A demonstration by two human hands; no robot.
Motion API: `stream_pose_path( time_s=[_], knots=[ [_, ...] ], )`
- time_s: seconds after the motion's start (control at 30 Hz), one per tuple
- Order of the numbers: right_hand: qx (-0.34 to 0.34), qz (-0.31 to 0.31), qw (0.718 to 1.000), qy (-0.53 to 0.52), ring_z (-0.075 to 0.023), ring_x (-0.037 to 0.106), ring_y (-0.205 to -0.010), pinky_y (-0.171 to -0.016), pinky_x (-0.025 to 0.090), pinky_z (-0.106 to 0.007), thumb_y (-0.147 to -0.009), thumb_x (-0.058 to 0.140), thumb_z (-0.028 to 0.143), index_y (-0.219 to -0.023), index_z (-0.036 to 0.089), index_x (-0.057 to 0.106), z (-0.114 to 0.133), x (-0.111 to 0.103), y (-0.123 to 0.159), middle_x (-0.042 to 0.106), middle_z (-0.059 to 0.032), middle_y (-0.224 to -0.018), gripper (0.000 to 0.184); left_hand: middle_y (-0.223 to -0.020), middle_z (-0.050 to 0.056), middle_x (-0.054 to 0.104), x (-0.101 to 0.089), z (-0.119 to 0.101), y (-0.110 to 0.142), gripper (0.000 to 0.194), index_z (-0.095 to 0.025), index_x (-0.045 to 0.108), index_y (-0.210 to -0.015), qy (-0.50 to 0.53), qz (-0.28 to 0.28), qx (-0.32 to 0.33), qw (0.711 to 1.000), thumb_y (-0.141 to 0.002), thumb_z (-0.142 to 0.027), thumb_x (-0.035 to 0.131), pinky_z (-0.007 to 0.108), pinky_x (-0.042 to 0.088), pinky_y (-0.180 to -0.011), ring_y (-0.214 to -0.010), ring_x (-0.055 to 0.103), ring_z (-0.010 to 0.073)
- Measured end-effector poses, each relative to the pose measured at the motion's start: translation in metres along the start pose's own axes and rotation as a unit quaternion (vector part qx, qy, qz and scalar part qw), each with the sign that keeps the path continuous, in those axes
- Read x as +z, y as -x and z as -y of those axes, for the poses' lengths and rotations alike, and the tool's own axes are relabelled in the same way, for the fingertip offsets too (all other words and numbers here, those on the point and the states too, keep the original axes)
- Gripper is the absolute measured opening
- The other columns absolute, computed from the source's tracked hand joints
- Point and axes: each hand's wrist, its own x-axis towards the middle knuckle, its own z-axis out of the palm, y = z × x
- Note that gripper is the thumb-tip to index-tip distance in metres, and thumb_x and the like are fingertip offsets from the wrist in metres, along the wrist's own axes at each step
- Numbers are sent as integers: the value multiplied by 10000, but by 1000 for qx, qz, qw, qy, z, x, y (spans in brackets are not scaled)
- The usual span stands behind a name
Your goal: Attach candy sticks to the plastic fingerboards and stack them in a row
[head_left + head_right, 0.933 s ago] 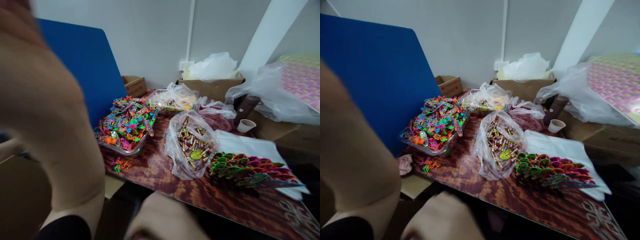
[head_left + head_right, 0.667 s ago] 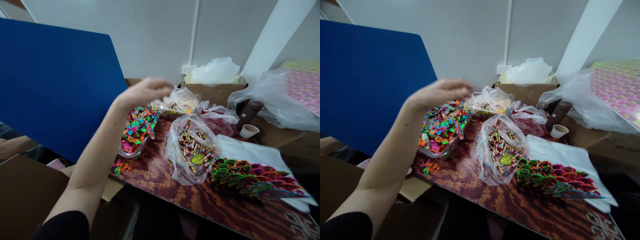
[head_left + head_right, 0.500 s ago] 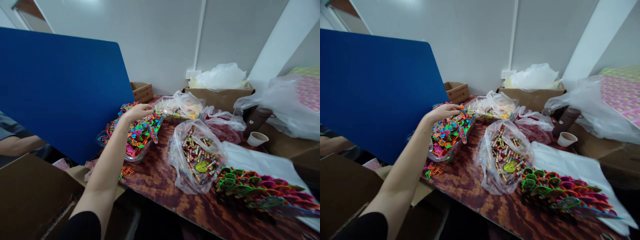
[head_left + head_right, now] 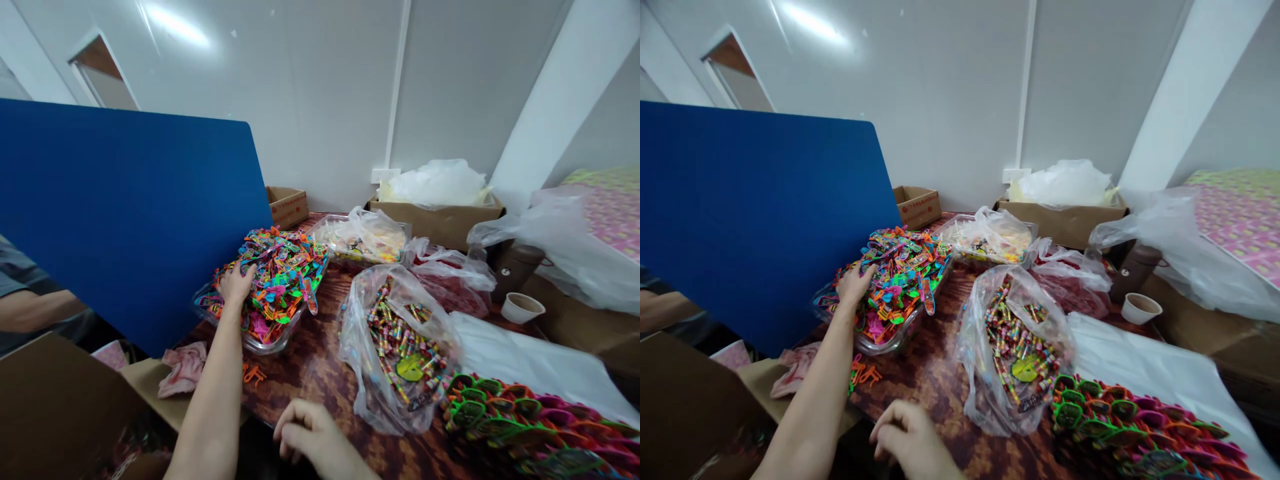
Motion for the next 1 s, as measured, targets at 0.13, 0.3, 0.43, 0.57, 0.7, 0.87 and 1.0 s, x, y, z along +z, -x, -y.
stream_pose_path(
  time_s=[0.13, 0.3, 0.43, 0.57, 0.7, 0.87, 1.0],
  knots=[
    [-175, -230, 943, 167, -177, 603, -814, -768, 454, -281, -737, 524, 242, -787, 184, 644, 18, -41, -48, 655, -20, -795, 143, -1116, 123, 678, 10, 5, 4, 574, -194, 648, -1171, 56, 56, 49, 996, -788, -608, 537, 408, 452, -902, -1052, 602, 312],
    [-190, -348, 895, 204, -243, 523, -1115, -965, 395, -376, -746, 576, 291, -1215, 196, 549, 47, -89, -118, 573, -100, -1213, 480, -1157, 79, 661, 17, 0, 16, 556, -214, 637, -1183, 106, 60, 96, 988, -806, -606, 523, 341, 441, -934, -1086, 586, 253],
    [-178, -366, 878, 252, -302, 444, -1208, -1009, 344, -426, -714, 664, 380, -1339, 195, 483, 63, -95, -149, 539, -121, -1268, 676, -1263, 126, 597, 14, 1, 13, 630, -181, 602, -1246, 112, 83, 114, 984, -783, -606, 562, 382, 384, -1013, -1188, 526, 285],
    [-173, -395, 856, 287, -344, 412, -1209, -998, 323, -478, -767, 625, 445, -1332, 196, 506, 70, -79, -161, 533, -152, -1257, 629, -1232, 95, 612, 12, -5, 17, 593, -224, 614, -1228, 122, 98, 134, 979, -759, -586, 615, 365, 399, -1004, -1157, 551, 260],
    [-191, -424, 833, 299, -335, 389, -1222, -1025, 283, -482, -803, 595, 394, -1311, 187, 519, 71, -62, -168, 501, -158, -1297, 554, -1234, 70, 566, 17, -23, 37, 477, -255, 648, -1159, 121, 34, 157, 980, -764, -522, 646, 332, 451, -940, -1109, 574, 237],
    [-227, -464, 814, 265, -308, 415, -1206, -1014, 302, -456, -872, 495, 393, -1278, 159, 532, 75, -47, -184, 505, -169, -1291, 471, -1240, 90, 528, 22, -43, 48, 385, -248, 661, -1124, 101, -1, 128, 987, -805, -458, 614, 345, 475, -887, -1083, 582, 253],
    [-229, -467, 821, 235, -293, 448, -1177, -1016, 300, -445, -900, 428, 394, -1189, 140, 595, 84, -41, -199, 549, -169, -1237, 421, -1176, 112, 555, 20, -58, 48, 323, -227, 677, -1089, 94, -19, 83, 992, -847, -405, 558, 362, 479, -844, -1031, 592, 264]
  ],
)
